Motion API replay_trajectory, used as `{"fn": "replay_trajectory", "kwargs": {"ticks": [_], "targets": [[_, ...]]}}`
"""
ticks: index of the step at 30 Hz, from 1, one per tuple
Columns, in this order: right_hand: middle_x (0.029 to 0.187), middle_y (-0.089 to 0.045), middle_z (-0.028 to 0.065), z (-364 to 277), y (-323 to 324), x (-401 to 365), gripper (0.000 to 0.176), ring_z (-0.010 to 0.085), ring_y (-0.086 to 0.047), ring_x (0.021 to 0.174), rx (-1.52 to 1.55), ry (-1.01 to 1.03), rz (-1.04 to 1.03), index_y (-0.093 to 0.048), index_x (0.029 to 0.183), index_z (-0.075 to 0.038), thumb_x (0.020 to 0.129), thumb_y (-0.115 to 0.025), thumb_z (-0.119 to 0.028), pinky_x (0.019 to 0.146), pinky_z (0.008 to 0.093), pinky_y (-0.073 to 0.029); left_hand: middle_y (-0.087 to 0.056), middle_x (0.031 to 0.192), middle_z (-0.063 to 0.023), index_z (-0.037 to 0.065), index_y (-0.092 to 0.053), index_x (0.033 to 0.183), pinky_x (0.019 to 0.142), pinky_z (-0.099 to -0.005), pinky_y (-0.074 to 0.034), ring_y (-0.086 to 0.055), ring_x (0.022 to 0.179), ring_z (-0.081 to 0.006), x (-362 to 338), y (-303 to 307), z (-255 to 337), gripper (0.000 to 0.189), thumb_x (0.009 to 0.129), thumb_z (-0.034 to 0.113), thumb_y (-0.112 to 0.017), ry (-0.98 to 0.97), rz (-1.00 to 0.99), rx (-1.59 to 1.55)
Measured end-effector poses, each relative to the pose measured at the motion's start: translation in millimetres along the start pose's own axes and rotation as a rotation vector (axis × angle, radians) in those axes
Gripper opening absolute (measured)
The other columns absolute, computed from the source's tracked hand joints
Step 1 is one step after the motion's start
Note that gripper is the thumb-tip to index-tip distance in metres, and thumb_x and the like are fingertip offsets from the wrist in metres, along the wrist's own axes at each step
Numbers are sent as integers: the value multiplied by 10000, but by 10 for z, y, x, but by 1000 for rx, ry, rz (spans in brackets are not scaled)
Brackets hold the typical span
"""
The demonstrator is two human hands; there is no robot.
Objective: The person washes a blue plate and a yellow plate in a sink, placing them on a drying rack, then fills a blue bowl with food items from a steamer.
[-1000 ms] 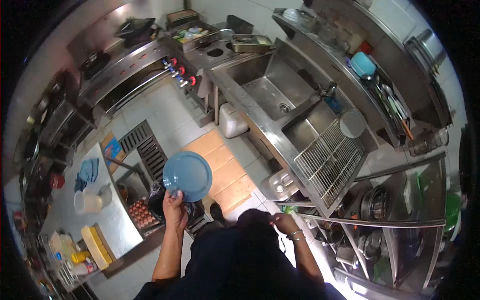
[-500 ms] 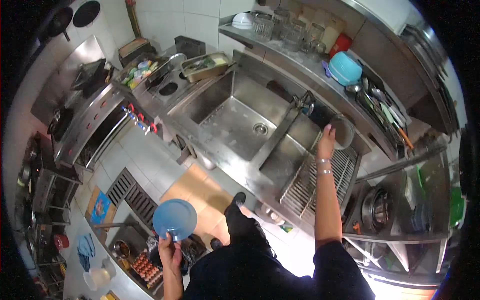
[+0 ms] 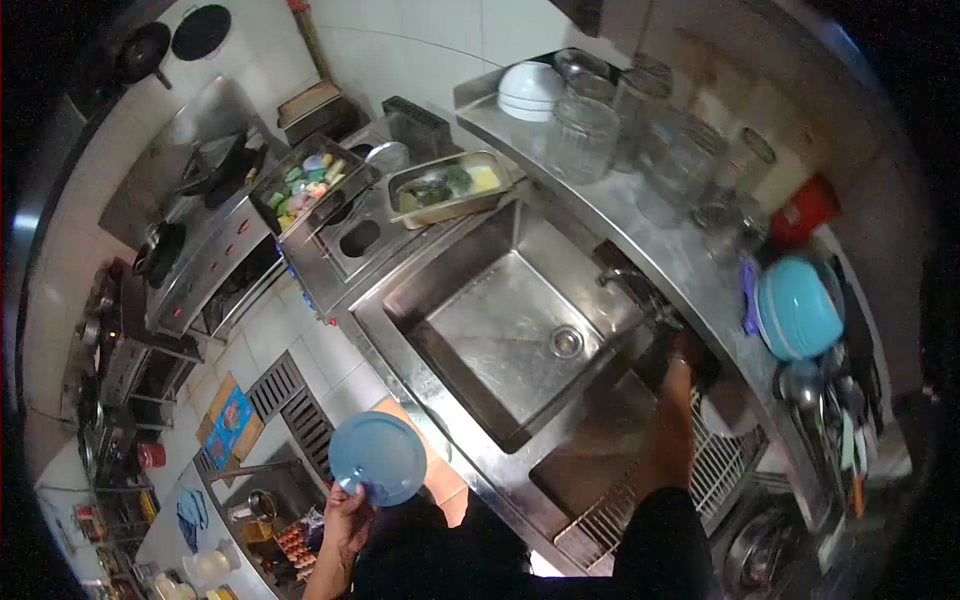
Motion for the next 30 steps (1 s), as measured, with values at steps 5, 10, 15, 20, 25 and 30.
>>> {"fn": "replay_trajectory", "kwargs": {"ticks": [5,10,15,20,25,30], "targets": [[1028,-651,229,675,-48,128,550,357,-598,868,-50,-184,-102,-607,1096,51,952,-449,-456,818,398,-464,-638,979,-54,69,-567,1155,754,-332,-494,-614,850,-171,354,-389,69,256,904,27,-589,153,61,189],[1005,-656,222,438,-72,441,517,338,-606,792,-199,-200,75,-615,1057,60,946,-480,-427,763,390,-481,-637,1006,-35,60,-576,1154,799,-331,-493,-609,890,-145,1089,-583,93,238,917,49,-580,112,-257,324],[981,-661,214,323,18,439,485,320,-615,717,-286,-216,260,-622,1019,68,939,-512,-398,707,382,-497,-636,1020,-39,50,-555,1157,837,-353,-500,-616,945,-170,1786,-646,169,265,905,104,-617,215,-317,100],[958,-666,206,-7,-144,-74,455,301,-624,641,-419,-132,513,-629,981,76,933,-543,-369,651,374,-514,-634,1044,-49,61,-545,1158,863,-370,-505,-621,963,-193,2246,-774,881,294,884,103,-644,-111,-447,718],[934,-673,128,-2247,-2073,-1698,247,258,-650,814,28,655,125,-642,1008,-9,884,-636,-222,721,367,-525,-628,1069,-64,56,-535,1178,895,-383,-499,-612,998,-202,2755,-421,890,322,877,87,-646,318,-230,114],[1027,-616,199,-4779,-3227,-1673,314,397,-601,975,-16,921,-156,-590,1151,-75,838,-606,-66,844,447,-492,-626,1079,-64,57,-528,1205,892,-382,-498,-611,997,-200,3021,-486,1128,335,887,81,-628,245,-298,-72]]}}
Point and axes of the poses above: each hand's wrist, its own x-axis towards the middle knuckle, its own y-axis out of the back of the hand, z = x × y, the point moved 7 cm from there along x, towards the middle knuckle
